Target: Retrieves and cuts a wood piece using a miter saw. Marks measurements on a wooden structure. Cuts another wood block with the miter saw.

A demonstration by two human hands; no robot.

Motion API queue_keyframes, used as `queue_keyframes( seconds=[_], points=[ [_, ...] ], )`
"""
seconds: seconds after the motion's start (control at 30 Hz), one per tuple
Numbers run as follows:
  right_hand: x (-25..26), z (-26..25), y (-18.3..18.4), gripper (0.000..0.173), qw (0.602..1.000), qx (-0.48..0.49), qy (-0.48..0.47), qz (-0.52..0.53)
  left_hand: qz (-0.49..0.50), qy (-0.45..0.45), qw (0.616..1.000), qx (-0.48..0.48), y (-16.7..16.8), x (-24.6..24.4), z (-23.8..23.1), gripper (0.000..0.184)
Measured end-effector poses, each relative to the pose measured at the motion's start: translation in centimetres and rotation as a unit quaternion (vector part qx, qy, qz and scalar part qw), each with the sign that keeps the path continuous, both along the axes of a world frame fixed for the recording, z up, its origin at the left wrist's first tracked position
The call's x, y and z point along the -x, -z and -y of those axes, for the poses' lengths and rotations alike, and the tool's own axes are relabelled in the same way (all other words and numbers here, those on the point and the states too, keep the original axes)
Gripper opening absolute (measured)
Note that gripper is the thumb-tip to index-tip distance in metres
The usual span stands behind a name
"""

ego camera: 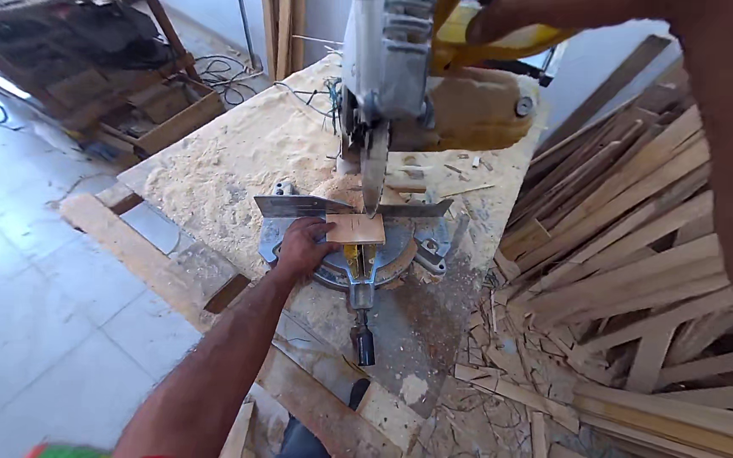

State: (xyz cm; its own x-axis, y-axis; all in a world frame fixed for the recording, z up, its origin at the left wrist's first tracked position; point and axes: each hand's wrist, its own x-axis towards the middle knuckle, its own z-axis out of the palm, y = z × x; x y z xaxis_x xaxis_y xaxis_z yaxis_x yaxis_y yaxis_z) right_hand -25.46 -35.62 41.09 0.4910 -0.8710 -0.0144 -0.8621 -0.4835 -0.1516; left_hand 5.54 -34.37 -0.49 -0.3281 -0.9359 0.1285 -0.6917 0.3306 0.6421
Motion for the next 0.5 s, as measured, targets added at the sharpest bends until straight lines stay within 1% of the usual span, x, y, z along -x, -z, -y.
queue_keyframes(
  seconds=[0.03, 0.07, 0.1, 0.13, 0.17, 0.23, 0.3, 0.37, 0.43, 0.5],
  points=[
    [-1.3, -0.6, -0.4, 0.016, 0.999, -0.036, 0.016, -0.032, -0.010, 0.002, 1.000, 0.010, 0.3, -0.1, 0.1, 0.047],
    [-2.8, -2.3, -0.5, 0.014, 0.995, -0.055, 0.066, -0.054, -0.019, 0.007, 1.000, 0.018, 0.4, -0.1, 0.1, 0.047],
    [-4.3, -4.3, 0.0, 0.017, 0.989, -0.060, 0.124, -0.056, -0.024, 0.013, 0.999, 0.027, 0.5, -0.2, 0.1, 0.047],
    [-5.3, -6.1, 0.7, 0.024, 0.982, -0.057, 0.158, -0.085, -0.025, 0.020, 0.999, 0.032, 0.5, -0.4, 0.1, 0.046],
    [-5.9, -7.4, 1.5, 0.030, 0.978, -0.044, 0.165, -0.122, -0.025, 0.031, 0.999, 0.037, 0.6, -0.6, 0.1, 0.046],
    [-6.5, -9.7, 3.9, 0.033, 0.972, -0.024, 0.162, -0.171, -0.024, 0.050, 0.998, 0.041, 0.6, -0.9, 0.2, 0.043],
    [-6.8, -12.0, 6.7, 0.024, 0.965, 0.017, 0.186, -0.184, -0.024, 0.062, 0.997, 0.045, 0.6, -1.1, 0.3, 0.042],
    [-7.1, -13.4, 8.8, 0.019, 0.957, 0.055, 0.213, -0.189, -0.030, 0.069, 0.995, 0.065, 0.9, -1.1, 0.3, 0.041],
    [-7.4, -14.3, 9.9, 0.020, 0.953, 0.076, 0.225, -0.188, -0.026, 0.070, 0.994, 0.085, 1.3, -1.1, 0.4, 0.041],
    [-7.4, -14.9, 11.0, 0.022, 0.954, 0.102, 0.213, -0.183, -0.004, 0.070, 0.994, 0.089, 1.4, -1.0, 0.6, 0.042]
  ],
)
